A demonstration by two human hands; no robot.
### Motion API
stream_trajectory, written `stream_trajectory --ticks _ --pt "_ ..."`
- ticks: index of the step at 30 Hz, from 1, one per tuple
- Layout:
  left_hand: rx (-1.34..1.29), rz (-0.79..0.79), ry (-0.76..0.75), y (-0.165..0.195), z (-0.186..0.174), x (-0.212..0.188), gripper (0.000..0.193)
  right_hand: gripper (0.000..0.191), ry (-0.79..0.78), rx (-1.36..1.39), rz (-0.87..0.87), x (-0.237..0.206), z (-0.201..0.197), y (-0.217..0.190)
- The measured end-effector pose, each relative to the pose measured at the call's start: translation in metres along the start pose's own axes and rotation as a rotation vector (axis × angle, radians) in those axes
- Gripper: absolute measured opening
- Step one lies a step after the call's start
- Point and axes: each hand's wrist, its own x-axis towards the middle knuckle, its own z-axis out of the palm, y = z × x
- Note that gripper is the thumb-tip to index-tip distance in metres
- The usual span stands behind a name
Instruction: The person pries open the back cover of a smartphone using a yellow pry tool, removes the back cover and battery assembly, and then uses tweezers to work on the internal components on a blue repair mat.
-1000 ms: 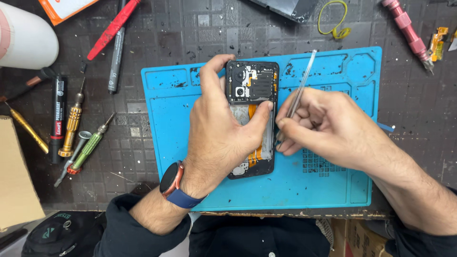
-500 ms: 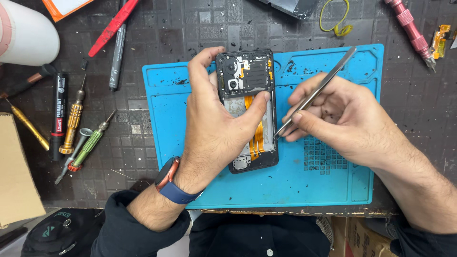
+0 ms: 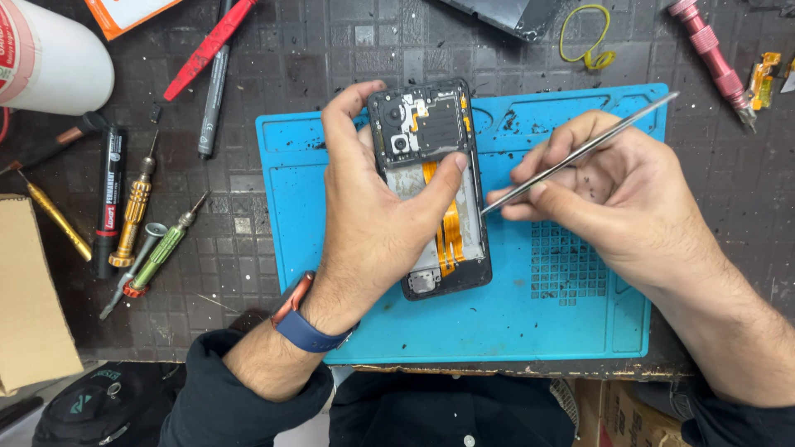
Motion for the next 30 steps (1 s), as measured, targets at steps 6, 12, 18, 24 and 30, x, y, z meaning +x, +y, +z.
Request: stream_trajectory --ticks 6,12,18,24,30 --pt "-0.063 0.014 -0.005 -0.005 -0.002 0.001 0.072 0.019 -0.068 -0.064 -0.068 0.0 -0.001 -0.001" --pt "-0.073 0.01 0.004 -0.007 -0.002 0.002 0.07 0.012 -0.12 -0.039 -0.151 -0.003 -0.003 -0.001" --pt "-0.074 0.039 0.017 -0.008 -0.002 0.001 0.065 0.014 -0.027 -0.023 -0.138 -0.001 -0.002 -0.001" --pt "-0.076 0.03 0.021 -0.009 -0.002 0.002 0.064 0.019 -0.071 0.042 -0.124 0.0 -0.005 -0.002" --pt "-0.078 0.04 0.026 -0.008 -0.001 0.0 0.065 0.023 -0.061 0.257 0.037 -0.001 -0.013 -0.003"
